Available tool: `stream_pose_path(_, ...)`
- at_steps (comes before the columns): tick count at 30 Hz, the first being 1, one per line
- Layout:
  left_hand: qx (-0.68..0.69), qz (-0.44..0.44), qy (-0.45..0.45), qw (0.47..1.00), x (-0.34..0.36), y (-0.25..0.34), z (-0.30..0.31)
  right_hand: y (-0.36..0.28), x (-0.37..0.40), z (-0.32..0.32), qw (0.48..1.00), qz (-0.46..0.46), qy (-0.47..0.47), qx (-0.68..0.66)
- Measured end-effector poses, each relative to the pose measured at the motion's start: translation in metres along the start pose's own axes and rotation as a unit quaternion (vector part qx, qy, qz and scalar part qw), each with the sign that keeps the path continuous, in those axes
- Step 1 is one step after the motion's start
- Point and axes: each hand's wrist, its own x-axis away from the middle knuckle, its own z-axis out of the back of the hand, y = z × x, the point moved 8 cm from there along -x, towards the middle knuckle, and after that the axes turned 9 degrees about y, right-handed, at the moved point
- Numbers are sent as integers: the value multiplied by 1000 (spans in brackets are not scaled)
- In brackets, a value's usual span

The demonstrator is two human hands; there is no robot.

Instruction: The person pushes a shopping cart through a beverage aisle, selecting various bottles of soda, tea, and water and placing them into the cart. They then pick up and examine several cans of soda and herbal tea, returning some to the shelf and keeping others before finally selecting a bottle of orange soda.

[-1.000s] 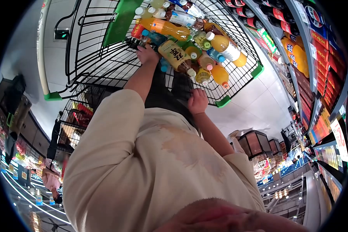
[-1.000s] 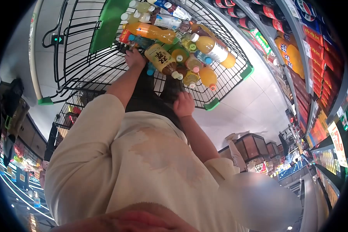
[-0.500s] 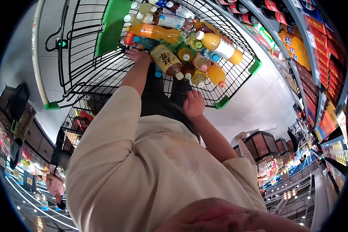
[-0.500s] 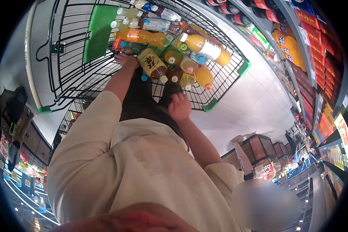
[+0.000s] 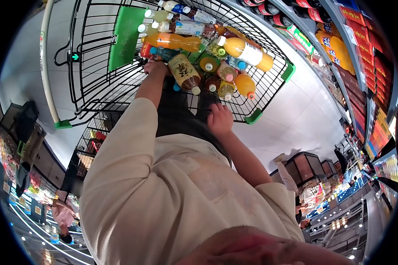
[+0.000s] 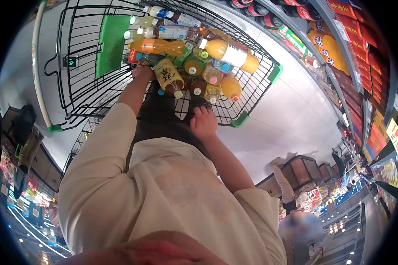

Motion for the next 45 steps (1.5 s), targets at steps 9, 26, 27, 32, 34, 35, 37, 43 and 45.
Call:
stream_pose_path(9, -27, -76, 2, 997, 24, -19, 9, 0, 7, 0, 1000, -2, -1, 12)
stream_pose_path(26, 382, -207, -2, 901, 156, -124, 88, -19, -31, 32, 903, -121, 13, -412)
stream_pose_path(27, 397, -233, 12, 888, 173, -120, 94, -28, -38, 30, 846, -160, -17, -509)
stream_pose_path(32, 570, -257, -164, 763, 292, -63, 98, -59, -49, 37, 577, -334, -147, -731)
stream_pose_path(34, 601, -250, -281, 705, 326, -36, 86, -68, -49, 54, 493, -293, -181, -799)
stream_pose_path(35, 614, -253, -327, 673, 338, -21, 78, -64, -44, 62, 528, -284, -195, -776)
stream_pose_path(37, 593, -305, -317, 674, 368, -3, 84, -48, -35, 81, 599, -263, -222, -723)
stream_pose_path(43, 618, -309, -357, 629, 431, 27, 70, -9, 4, 162, 793, -128, -247, -541)
stream_pose_path(45, 633, -363, -315, 607, 452, 34, 79, 10, 18, 174, 801, -166, -208, -536)
